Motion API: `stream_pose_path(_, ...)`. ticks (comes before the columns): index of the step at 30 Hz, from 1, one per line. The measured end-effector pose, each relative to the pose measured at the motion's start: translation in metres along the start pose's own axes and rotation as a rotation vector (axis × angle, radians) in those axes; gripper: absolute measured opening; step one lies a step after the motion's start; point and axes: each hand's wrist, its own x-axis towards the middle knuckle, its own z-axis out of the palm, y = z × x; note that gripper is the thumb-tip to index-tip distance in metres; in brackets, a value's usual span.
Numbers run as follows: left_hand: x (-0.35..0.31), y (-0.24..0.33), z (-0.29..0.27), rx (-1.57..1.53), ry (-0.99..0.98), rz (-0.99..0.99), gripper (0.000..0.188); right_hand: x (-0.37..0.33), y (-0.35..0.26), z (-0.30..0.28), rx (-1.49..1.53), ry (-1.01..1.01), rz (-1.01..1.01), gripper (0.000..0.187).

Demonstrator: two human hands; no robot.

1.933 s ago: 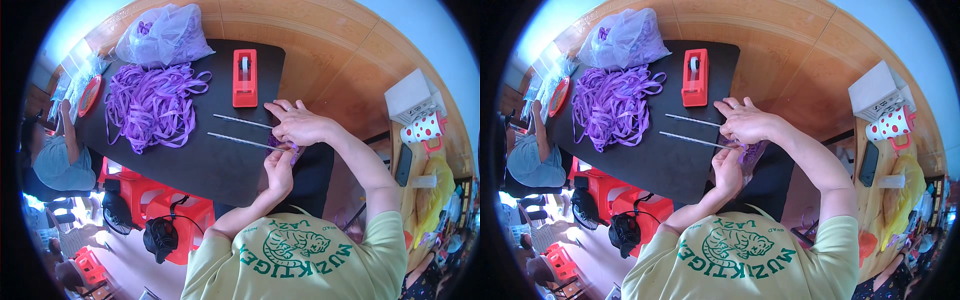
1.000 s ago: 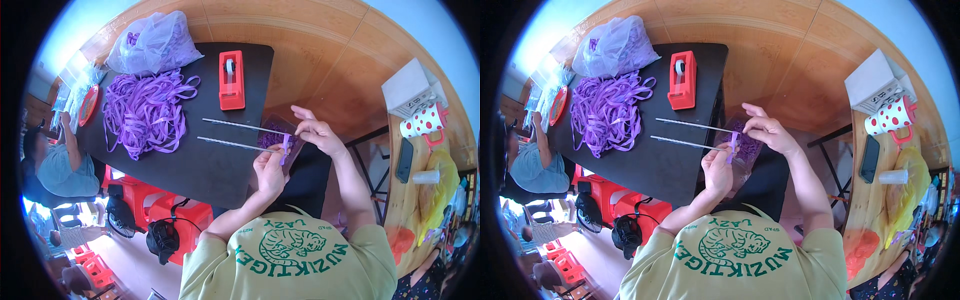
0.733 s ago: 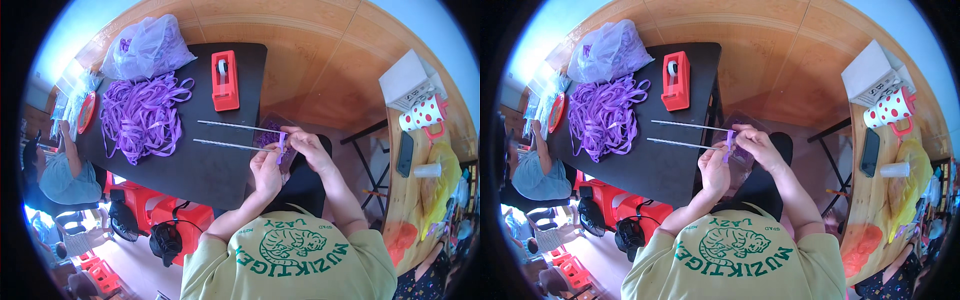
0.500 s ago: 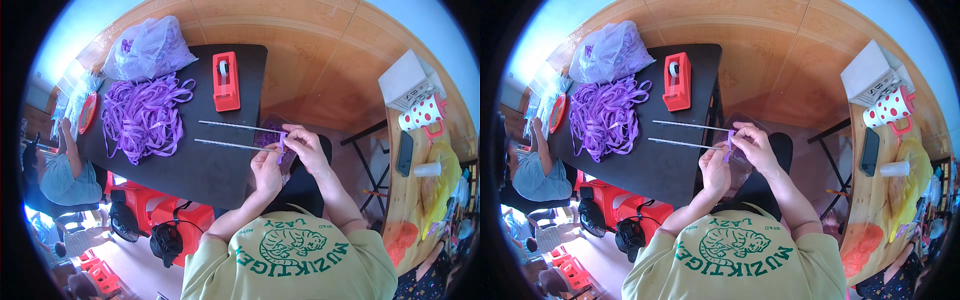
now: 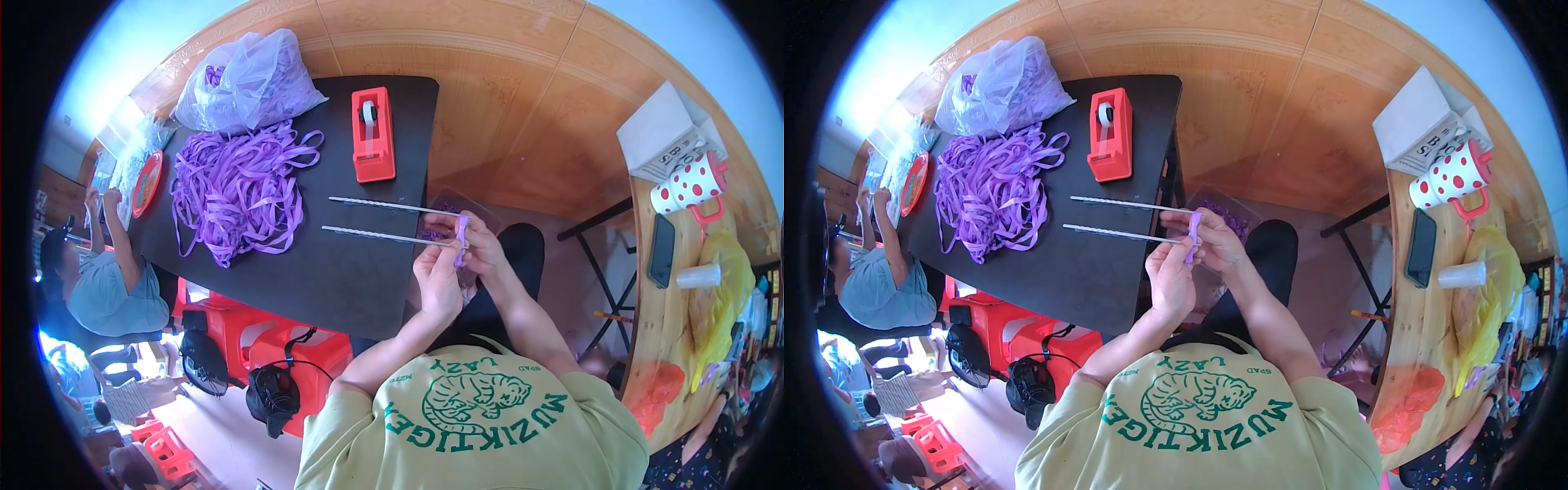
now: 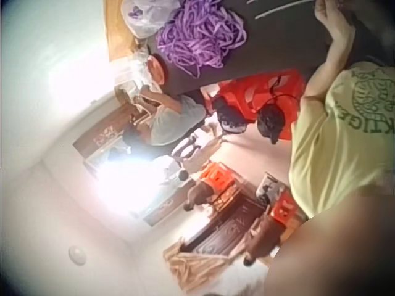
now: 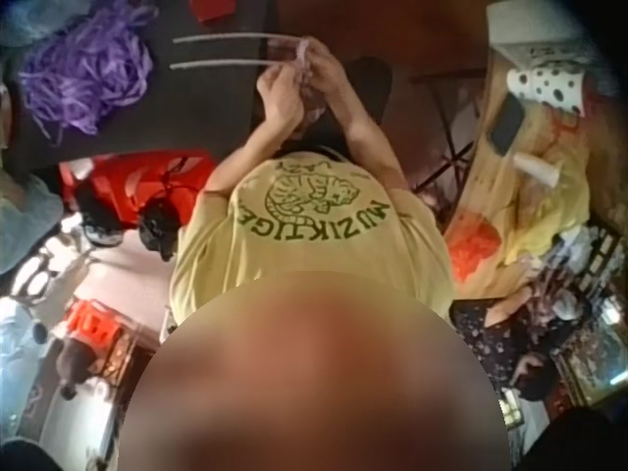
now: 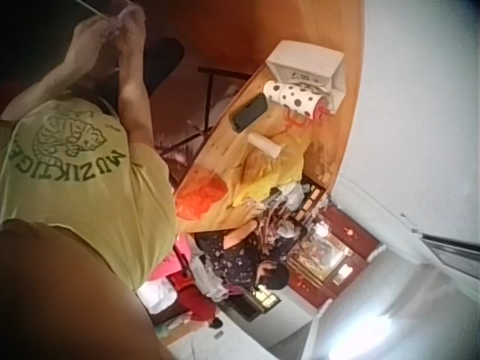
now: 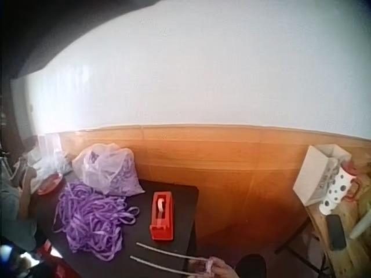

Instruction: The person is wrapping purple ribbons around a metal jig to create decorative ribbon items and securing them with tape.

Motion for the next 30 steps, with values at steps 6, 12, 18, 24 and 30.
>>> stream_pose_path(6, 0.002, -0.004, -0.002, -0.016, -0.039, 0.03, 0.009, 0.023, 0.037, -0.005, 0.394, -0.299, -0.065, 0.016)
stream_pose_path(12, 0.003, -0.004, -0.008, -0.053, -0.065, -0.028, 0.008, 0.016, 0.043, -0.021, 0.108, -0.262, -0.146, 0.018)
stream_pose_path(18, -0.002, 0.003, 0.006, 0.004, 0.002, -0.009, 0.008, -0.024, -0.008, 0.006, 0.087, 0.348, -0.051, 0.032)
stream_pose_path(24, -0.002, 0.003, 0.001, 0.022, -0.027, -0.018, 0.009, -0.019, -0.031, 0.048, -0.417, 0.337, -0.129, 0.047)
stream_pose_path(30, -0.014, 0.008, 0.004, 0.057, -0.042, -0.181, 0.02, -0.017, -0.045, 0.054, -0.351, 0.365, -0.062, 0.051)
